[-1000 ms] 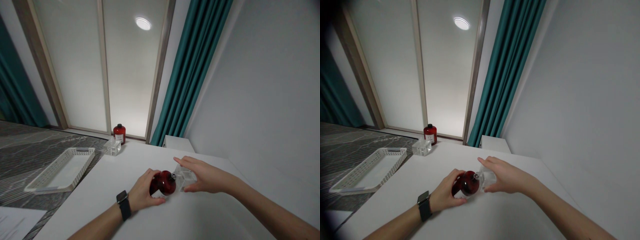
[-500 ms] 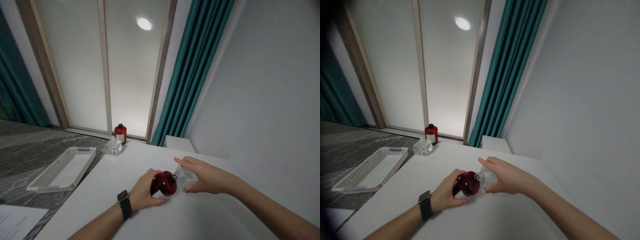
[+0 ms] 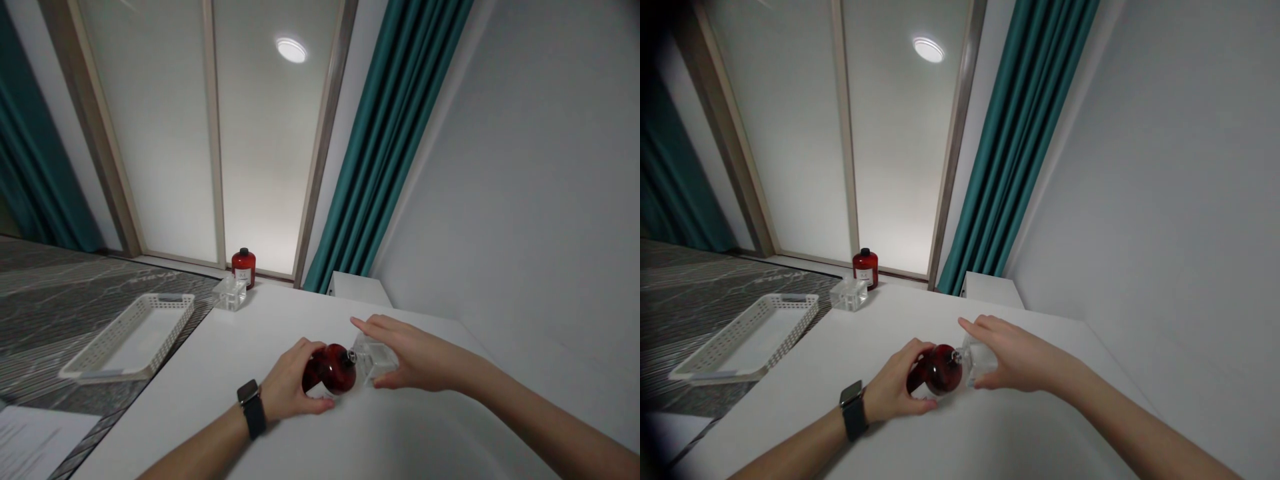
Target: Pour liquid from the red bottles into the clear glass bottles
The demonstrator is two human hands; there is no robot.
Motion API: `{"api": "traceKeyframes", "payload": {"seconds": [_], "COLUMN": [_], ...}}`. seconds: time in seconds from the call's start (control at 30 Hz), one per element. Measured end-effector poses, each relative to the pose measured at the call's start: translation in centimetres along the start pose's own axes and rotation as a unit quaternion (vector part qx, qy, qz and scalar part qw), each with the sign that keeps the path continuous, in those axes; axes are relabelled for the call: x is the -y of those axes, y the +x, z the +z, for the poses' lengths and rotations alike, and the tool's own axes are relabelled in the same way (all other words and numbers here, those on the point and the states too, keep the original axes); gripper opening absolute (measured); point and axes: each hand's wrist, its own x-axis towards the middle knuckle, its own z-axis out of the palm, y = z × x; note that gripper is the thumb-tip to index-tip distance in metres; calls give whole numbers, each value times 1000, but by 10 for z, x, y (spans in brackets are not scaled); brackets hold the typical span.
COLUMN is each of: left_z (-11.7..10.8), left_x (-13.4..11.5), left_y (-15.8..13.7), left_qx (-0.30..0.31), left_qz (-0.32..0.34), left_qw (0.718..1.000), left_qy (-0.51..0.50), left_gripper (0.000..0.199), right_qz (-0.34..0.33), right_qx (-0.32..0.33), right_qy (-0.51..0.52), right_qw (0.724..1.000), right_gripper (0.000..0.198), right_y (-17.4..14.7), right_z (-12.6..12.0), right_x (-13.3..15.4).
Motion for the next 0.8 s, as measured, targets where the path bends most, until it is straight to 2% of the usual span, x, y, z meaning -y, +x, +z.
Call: {"api": "traceKeyframes", "payload": {"seconds": [0.8], "left_z": [-3], "left_x": [-2], "left_y": [1], "left_qx": [21], "left_qz": [-20], "left_qw": [998], "left_qy": [-48], "left_gripper": [72], "right_qz": [2], "right_qx": [3], "right_qy": [-2], "right_qw": [1000], "right_gripper": [98], "right_y": [-2], "right_z": [-1], "right_x": [2]}}
